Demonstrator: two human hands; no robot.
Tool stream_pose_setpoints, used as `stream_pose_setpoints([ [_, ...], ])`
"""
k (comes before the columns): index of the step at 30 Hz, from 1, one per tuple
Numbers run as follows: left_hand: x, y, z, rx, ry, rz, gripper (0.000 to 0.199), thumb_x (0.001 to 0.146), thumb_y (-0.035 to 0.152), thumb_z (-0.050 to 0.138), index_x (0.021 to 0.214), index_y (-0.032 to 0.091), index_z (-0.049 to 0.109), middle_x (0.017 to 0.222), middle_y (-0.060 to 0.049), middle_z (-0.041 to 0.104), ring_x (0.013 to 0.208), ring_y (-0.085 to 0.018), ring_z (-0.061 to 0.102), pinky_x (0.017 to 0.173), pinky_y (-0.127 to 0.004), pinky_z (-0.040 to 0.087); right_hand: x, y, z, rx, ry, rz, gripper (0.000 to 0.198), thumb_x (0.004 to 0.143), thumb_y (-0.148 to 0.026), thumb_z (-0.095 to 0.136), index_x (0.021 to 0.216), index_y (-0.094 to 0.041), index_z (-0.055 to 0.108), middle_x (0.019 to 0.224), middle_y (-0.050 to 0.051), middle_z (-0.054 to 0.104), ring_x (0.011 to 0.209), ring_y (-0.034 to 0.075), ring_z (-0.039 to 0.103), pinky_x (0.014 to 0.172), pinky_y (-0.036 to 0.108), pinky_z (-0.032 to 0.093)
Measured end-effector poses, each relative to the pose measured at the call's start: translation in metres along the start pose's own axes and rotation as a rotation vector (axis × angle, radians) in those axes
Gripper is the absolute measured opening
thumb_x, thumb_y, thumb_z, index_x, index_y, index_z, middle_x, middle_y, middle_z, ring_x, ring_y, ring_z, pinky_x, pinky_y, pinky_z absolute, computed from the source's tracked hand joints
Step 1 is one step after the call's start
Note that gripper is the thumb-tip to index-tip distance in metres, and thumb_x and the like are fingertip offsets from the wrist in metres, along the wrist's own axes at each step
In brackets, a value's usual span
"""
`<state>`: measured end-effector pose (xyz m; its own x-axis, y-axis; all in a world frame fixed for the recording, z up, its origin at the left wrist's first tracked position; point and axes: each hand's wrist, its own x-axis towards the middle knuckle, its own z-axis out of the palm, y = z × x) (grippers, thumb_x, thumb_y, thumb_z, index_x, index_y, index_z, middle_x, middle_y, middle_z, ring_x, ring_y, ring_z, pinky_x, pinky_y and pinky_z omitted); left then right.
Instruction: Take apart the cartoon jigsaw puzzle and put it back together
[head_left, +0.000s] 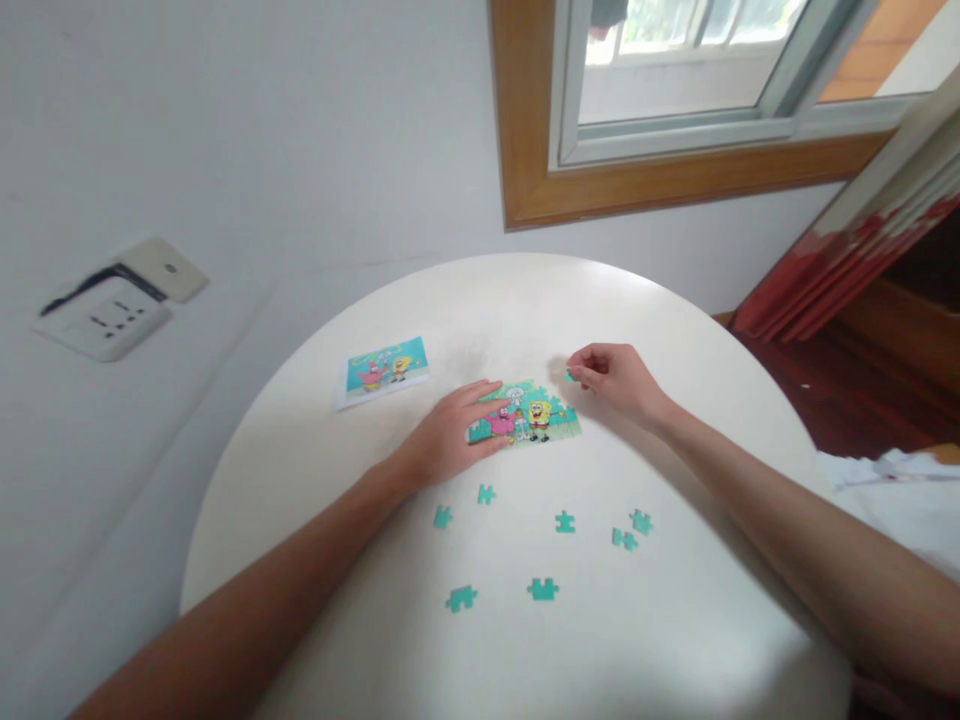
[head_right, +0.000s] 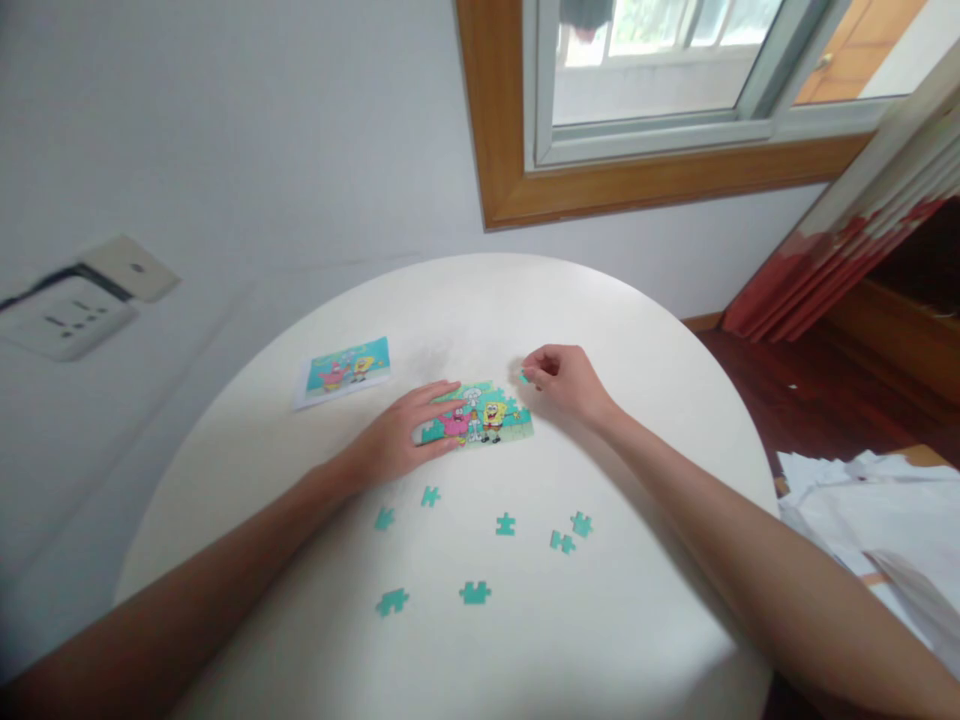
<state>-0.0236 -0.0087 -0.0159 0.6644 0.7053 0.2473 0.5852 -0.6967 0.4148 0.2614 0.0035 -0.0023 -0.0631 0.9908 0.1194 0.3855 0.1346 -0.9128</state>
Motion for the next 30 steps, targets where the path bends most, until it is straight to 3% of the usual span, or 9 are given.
stream_pose_setpoints([
  [10, -0.0004, 0.0036, 0.0007, -0.011, -0.022, 0.008, 0.050, 0.086, 0.045, 0.068, 0.131, 0.024, 0.061, 0.146, -0.010, 0.050, 0.135, -0.029, 0.046, 0.114, -0.046, 0.039, -0.0046, -0.0008, 0.0078, -0.152, -0.133, -0.102, 0.017, 0.081, -0.027, 0.058, 0.084, -0.014, 0.069, 0.077, 0.005, 0.069, 0.066, 0.014, 0.055, 0.063, 0.029, 0.043],
  [21, -0.0005, 0.0032, 0.0002, -0.029, -0.019, 0.007, 0.049, 0.086, 0.044, 0.068, 0.130, 0.025, 0.062, 0.146, -0.009, 0.049, 0.136, -0.029, 0.045, 0.115, -0.047, 0.038, -0.0032, 0.0034, 0.0079, -0.132, -0.115, -0.111, 0.015, 0.082, -0.028, 0.056, 0.081, -0.016, 0.065, 0.075, 0.005, 0.066, 0.067, 0.015, 0.055, 0.066, 0.030, 0.044],
  [26, -0.0014, 0.0039, -0.0001, -0.031, -0.014, 0.008, 0.050, 0.086, 0.044, 0.068, 0.132, 0.027, 0.060, 0.147, -0.009, 0.049, 0.135, -0.029, 0.046, 0.115, -0.047, 0.039, -0.0026, 0.0055, 0.0073, -0.091, -0.132, -0.172, 0.012, 0.086, -0.025, 0.051, 0.083, -0.017, 0.059, 0.073, 0.003, 0.062, 0.066, 0.014, 0.054, 0.064, 0.028, 0.043],
  [30, -0.0017, 0.0030, 0.0004, -0.027, -0.013, 0.013, 0.050, 0.087, 0.045, 0.067, 0.132, 0.025, 0.060, 0.147, -0.009, 0.049, 0.135, -0.028, 0.045, 0.115, -0.046, 0.039, -0.0044, 0.0043, 0.0058, -0.193, -0.172, -0.281, 0.017, 0.085, -0.020, 0.050, 0.087, -0.017, 0.066, 0.082, 0.005, 0.067, 0.074, 0.015, 0.058, 0.069, 0.029, 0.044],
])
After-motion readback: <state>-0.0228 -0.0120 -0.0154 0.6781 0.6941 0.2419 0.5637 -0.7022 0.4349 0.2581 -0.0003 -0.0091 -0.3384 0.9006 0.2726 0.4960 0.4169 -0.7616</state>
